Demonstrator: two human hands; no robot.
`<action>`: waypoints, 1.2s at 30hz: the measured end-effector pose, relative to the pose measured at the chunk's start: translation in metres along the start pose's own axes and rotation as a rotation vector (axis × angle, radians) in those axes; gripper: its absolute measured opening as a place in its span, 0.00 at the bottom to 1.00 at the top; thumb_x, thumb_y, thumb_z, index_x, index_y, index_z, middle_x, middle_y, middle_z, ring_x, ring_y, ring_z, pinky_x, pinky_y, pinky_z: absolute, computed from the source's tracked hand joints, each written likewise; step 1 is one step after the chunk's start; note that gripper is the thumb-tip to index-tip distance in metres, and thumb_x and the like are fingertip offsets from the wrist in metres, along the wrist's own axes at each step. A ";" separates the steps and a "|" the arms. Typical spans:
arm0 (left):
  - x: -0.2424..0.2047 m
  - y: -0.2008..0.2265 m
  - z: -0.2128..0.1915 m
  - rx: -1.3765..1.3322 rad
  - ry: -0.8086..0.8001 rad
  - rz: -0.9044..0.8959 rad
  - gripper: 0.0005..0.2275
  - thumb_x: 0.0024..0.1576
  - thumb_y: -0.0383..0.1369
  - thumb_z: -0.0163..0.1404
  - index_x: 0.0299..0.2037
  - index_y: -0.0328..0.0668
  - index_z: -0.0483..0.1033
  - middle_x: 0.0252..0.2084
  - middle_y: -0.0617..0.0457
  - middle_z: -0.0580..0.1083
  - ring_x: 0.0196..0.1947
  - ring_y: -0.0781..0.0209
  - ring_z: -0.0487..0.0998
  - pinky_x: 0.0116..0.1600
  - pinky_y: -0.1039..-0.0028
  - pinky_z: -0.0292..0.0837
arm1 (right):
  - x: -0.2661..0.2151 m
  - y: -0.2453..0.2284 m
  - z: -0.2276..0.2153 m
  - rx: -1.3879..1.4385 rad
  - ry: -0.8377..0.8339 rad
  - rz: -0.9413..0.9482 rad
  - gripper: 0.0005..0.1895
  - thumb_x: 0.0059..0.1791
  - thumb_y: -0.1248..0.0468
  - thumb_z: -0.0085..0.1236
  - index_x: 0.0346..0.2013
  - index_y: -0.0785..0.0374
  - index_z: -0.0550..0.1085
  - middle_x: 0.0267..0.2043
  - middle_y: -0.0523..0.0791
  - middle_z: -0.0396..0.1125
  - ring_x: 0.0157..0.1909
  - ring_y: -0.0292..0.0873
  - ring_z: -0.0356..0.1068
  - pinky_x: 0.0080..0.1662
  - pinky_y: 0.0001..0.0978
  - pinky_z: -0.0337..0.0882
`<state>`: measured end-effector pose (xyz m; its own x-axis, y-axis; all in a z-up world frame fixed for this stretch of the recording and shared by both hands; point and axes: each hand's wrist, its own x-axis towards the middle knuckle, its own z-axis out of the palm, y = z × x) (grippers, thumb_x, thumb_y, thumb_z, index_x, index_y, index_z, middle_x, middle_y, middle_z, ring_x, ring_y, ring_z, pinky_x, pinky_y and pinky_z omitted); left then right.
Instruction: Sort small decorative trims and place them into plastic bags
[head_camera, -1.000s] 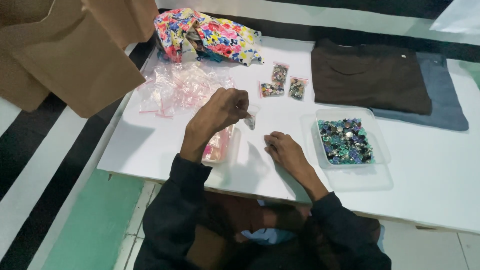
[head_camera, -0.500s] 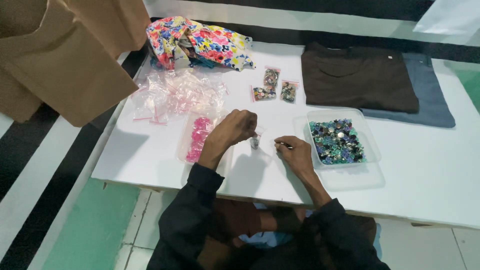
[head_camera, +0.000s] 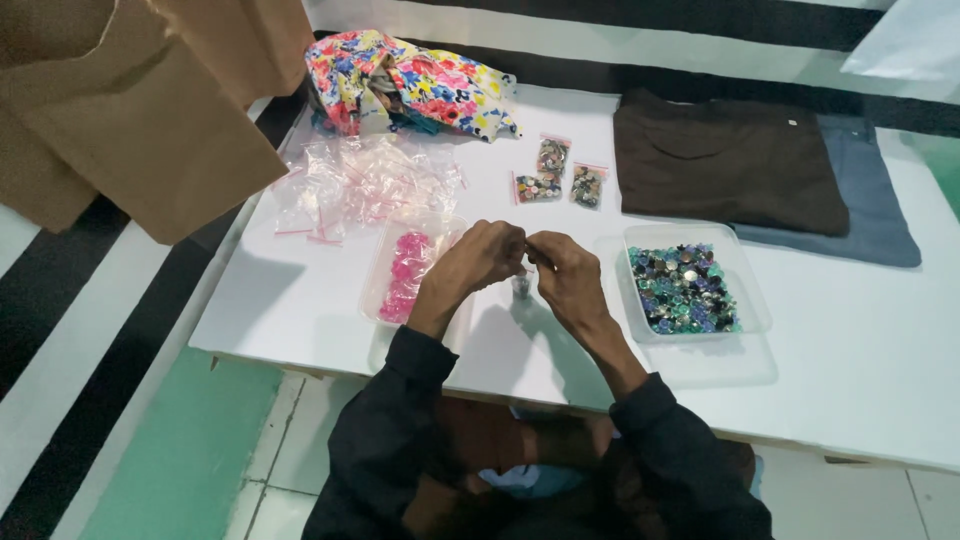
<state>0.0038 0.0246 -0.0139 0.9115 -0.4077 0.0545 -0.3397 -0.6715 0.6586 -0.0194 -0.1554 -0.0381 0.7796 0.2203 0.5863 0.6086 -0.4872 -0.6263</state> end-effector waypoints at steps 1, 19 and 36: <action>-0.002 0.001 -0.001 -0.006 0.005 -0.005 0.02 0.49 0.28 0.55 0.28 0.43 0.75 0.25 0.43 0.76 0.32 0.39 0.81 0.38 0.54 0.73 | 0.000 0.002 0.001 0.000 -0.009 -0.003 0.08 0.50 0.77 0.58 0.40 0.66 0.81 0.43 0.52 0.75 0.38 0.52 0.79 0.38 0.39 0.82; -0.005 0.014 0.014 -0.030 0.092 0.058 0.05 0.50 0.31 0.57 0.33 0.42 0.77 0.27 0.42 0.79 0.30 0.39 0.82 0.37 0.57 0.74 | -0.040 0.015 -0.007 -0.081 -0.034 0.125 0.31 0.46 0.73 0.63 0.64 0.66 0.68 0.43 0.62 0.74 0.49 0.65 0.75 0.49 0.51 0.78; -0.031 0.036 0.062 -0.808 0.368 -0.100 0.06 0.48 0.25 0.63 0.29 0.39 0.77 0.20 0.52 0.75 0.21 0.67 0.78 0.29 0.81 0.71 | -0.038 0.009 -0.044 0.621 0.059 0.402 0.08 0.55 0.64 0.59 0.43 0.65 0.81 0.34 0.51 0.78 0.38 0.38 0.77 0.46 0.33 0.80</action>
<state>-0.0515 -0.0256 -0.0381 0.9920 -0.0527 0.1148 -0.1147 0.0045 0.9934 -0.0501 -0.2048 -0.0432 0.9614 0.0710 0.2659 0.2627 0.0511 -0.9635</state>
